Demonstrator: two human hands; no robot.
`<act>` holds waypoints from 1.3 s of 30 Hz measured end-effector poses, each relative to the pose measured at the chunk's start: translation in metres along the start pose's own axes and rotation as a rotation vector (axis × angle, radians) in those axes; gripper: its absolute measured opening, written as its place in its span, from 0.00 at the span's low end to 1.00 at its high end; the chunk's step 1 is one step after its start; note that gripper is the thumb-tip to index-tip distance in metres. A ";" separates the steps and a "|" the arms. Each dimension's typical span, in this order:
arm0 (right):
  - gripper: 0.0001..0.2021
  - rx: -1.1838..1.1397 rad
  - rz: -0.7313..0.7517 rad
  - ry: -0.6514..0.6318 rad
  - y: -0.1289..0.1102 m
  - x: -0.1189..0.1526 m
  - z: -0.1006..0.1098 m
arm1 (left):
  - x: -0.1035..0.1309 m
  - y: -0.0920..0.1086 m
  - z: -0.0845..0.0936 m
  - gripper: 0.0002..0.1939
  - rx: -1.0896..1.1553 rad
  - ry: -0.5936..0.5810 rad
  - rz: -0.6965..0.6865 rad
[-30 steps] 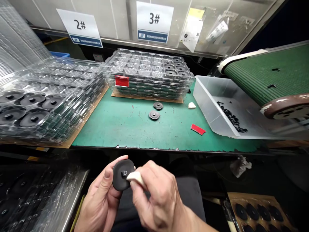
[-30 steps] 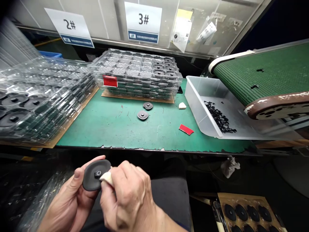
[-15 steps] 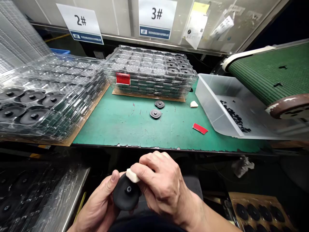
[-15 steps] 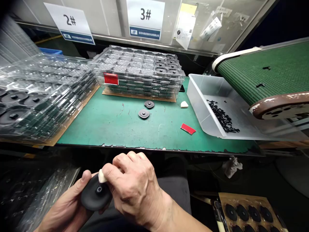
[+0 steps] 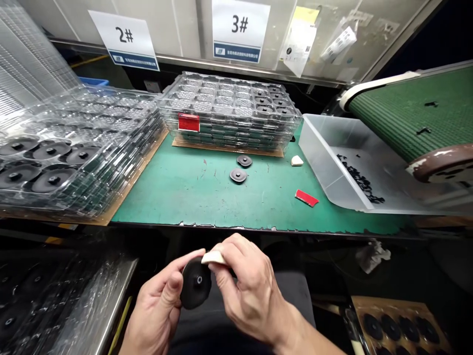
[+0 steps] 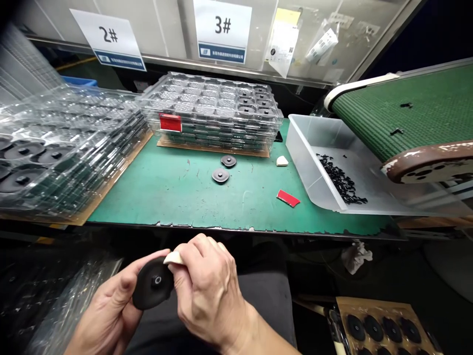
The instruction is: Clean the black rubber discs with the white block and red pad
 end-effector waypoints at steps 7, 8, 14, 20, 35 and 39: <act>0.12 0.136 0.329 -0.226 -0.005 -0.014 0.012 | 0.008 -0.013 -0.004 0.19 0.116 -0.027 0.271; 0.12 0.143 0.355 -0.230 -0.005 -0.015 0.012 | 0.007 -0.015 -0.003 0.20 0.130 -0.022 0.266; 0.09 0.054 0.061 -0.064 -0.005 -0.002 -0.004 | -0.006 -0.011 0.012 0.24 0.152 0.084 -0.026; 0.08 0.011 -0.033 -0.041 0.001 0.007 -0.009 | -0.009 -0.011 0.017 0.26 0.083 0.037 -0.057; 0.11 -0.059 -0.002 -0.056 -0.010 -0.007 0.005 | -0.008 0.000 -0.001 0.25 0.268 -0.098 0.059; 0.11 0.019 -0.001 -0.050 -0.010 -0.004 0.005 | -0.009 0.002 0.003 0.25 0.270 -0.109 0.095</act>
Point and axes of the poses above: each hand's wrist, its own x-axis away from the middle knuckle, its own z-axis out of the back of the hand, y = z × x, the point moved 2 cm from there along -x, towards the middle knuckle, and after that the axes turned 2 degrees about z, right-handed, at the moved point
